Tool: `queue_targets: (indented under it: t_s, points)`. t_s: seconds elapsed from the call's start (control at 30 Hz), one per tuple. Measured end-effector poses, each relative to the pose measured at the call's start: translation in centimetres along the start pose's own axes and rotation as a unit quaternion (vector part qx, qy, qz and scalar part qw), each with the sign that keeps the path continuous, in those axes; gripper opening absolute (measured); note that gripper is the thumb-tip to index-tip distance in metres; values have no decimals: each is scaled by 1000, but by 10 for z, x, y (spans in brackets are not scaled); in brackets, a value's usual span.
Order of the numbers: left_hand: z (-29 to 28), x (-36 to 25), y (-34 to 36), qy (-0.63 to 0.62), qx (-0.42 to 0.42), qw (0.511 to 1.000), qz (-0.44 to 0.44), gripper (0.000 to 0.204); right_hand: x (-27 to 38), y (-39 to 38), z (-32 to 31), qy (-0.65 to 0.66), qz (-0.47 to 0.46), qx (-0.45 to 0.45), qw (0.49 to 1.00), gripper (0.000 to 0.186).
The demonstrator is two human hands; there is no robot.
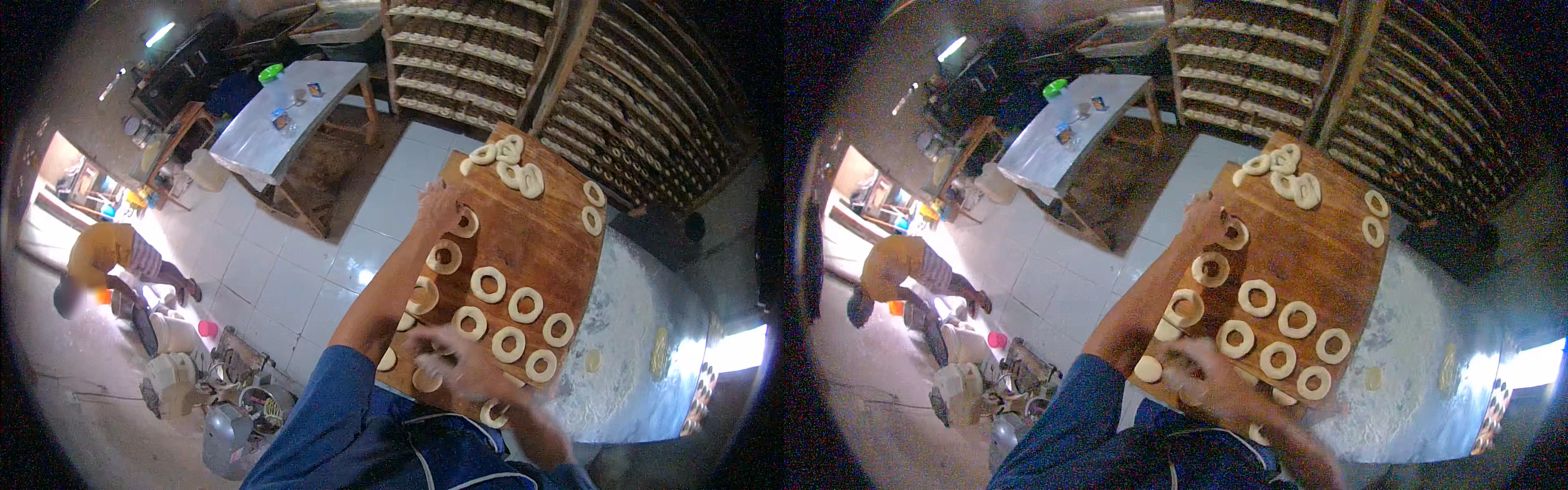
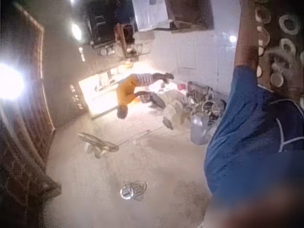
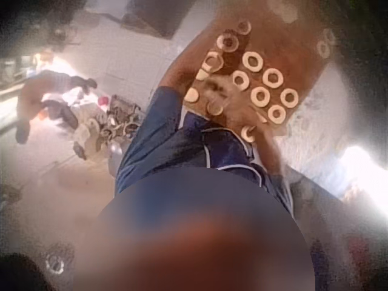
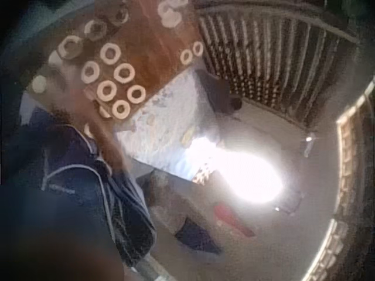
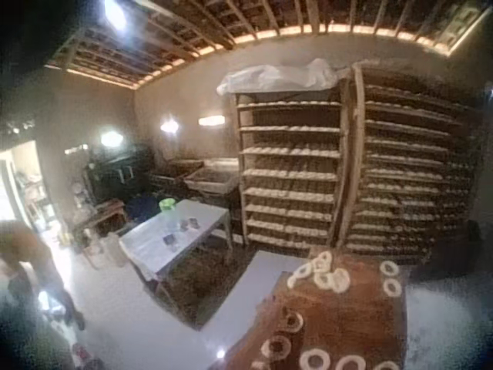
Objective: The person shapes small dough pieces into rings by hand and places them on a wooden board. A coworker also shapes dough and arranges the finished rings on racks in the background.
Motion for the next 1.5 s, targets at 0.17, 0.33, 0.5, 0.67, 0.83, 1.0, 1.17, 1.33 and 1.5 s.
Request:
queue_targets:
  t_s: [0.17, 0.33, 0.5, 0.67, 0.83, 1.0, 1.17, 1.33, 1.5]
  points:
    - [-9, -5, 0, 112, -20, 989, 99, 51, 15, -46, 117, 297, 187, 310, 883, 40]
    - [-26, -36, -16, 66, -8, 975, 214, 39, 47, -60, 94, 288, 183, 377, 861, 32]
    - [-4, -68, -20, 111, -118, 944, 288, 32, 81, -81, 72, 357, 143, 359, 851, 28]
    - [-6, -145, -27, 123, -138, 920, 344, 31, 97, -105, 65, 442, 157, 335, 817, 29]
    - [-18, -163, -21, 138, -138, 905, 379, 29, 109, -105, 68, 485, 115, 333, 801, 29]
    - [-24, -157, -22, 152, -136, 902, 381, 27, 107, -108, 82, 486, 105, 344, 797, 28]
    - [-27, -158, -24, 159, -129, 899, 388, 26, 110, -109, 85, 491, 93, 341, 796, 27]
    - [-28, -161, -30, 167, -120, 897, 390, 24, 114, -114, 83, 503, 82, 337, 792, 27]
    - [-29, -162, -36, 168, -117, 898, 390, 23, 119, -121, 83, 508, 76, 333, 790, 27]
Point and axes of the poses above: each hand's wrist, its own y-axis towards the middle knuckle, its own z-axis out of the palm, x = y × z, the point moved 9 cm from there along y, towards the middle knuckle, and after that the axes turned 13 degrees about z, right-handed, at the moved point
